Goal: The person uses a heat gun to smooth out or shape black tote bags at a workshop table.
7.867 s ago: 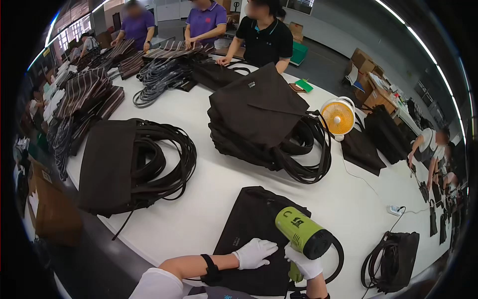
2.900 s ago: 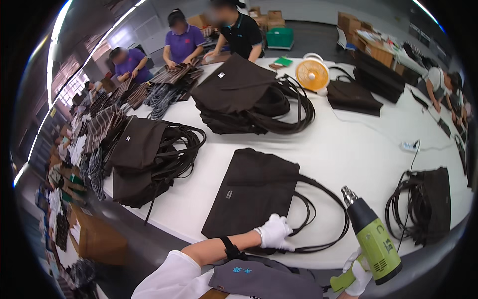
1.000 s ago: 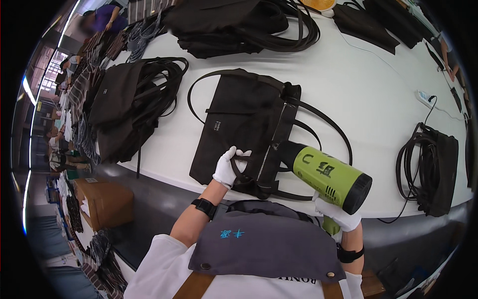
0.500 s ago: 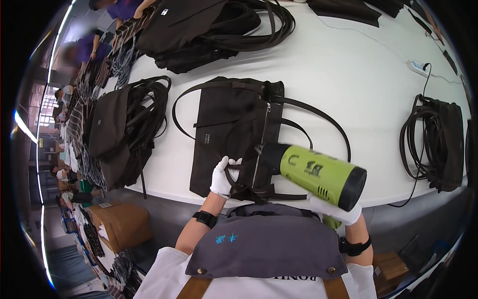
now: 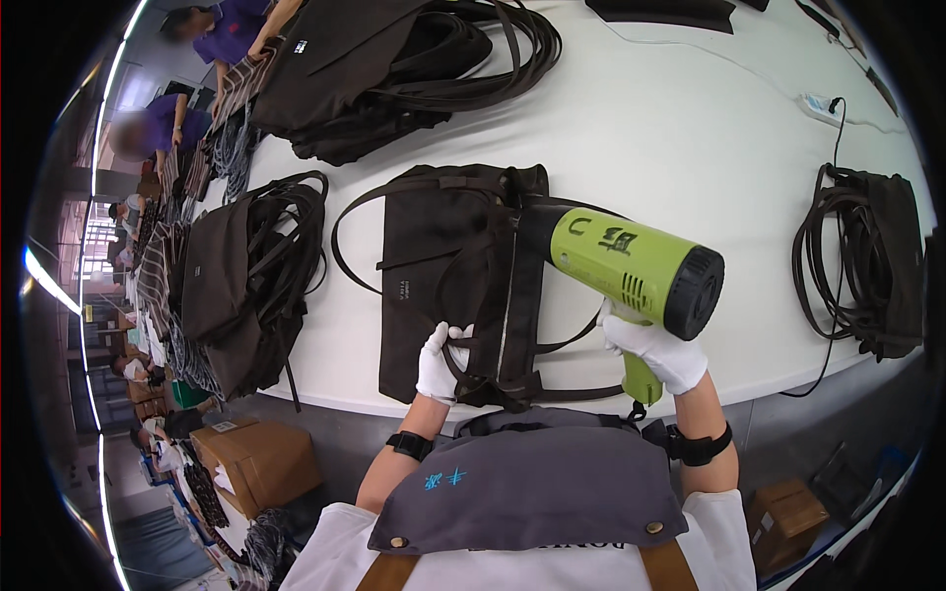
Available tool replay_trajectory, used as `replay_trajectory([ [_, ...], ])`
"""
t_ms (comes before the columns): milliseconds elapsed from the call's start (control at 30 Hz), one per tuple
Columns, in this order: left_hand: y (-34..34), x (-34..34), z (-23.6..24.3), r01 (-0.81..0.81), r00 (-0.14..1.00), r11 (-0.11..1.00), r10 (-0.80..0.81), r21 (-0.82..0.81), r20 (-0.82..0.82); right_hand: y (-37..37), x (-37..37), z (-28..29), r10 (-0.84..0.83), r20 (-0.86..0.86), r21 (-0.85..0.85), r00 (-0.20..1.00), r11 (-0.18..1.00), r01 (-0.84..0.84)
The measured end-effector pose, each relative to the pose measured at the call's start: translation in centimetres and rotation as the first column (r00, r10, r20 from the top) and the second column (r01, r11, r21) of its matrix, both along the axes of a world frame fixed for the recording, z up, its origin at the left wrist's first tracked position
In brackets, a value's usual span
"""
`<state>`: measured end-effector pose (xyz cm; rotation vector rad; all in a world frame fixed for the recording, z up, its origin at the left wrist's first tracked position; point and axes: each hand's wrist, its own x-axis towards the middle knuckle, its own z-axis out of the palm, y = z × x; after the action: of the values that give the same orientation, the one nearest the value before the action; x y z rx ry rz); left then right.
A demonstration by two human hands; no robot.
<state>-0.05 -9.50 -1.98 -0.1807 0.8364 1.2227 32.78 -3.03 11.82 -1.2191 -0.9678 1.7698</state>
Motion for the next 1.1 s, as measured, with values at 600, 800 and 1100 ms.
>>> replay_trajectory([
  [600,0.0,-0.2,-0.7,-0.012,0.997,1.0,0.01,0.028,0.073,-2.8,2.0,0.7,0.066,0.256,-0.006,0.964,0.998,-0.067],
  [800,0.1,-0.2,-0.4,0.008,0.992,0.998,-0.015,0.058,0.127,-8.3,4.4,4.0,0.256,0.331,0.291,0.908,0.888,-0.356],
  [1100,0.4,0.1,-0.7,-0.023,0.998,0.999,0.021,0.035,0.051,-10.1,2.7,3.6,0.234,0.34,0.019,0.911,0.967,-0.256],
])
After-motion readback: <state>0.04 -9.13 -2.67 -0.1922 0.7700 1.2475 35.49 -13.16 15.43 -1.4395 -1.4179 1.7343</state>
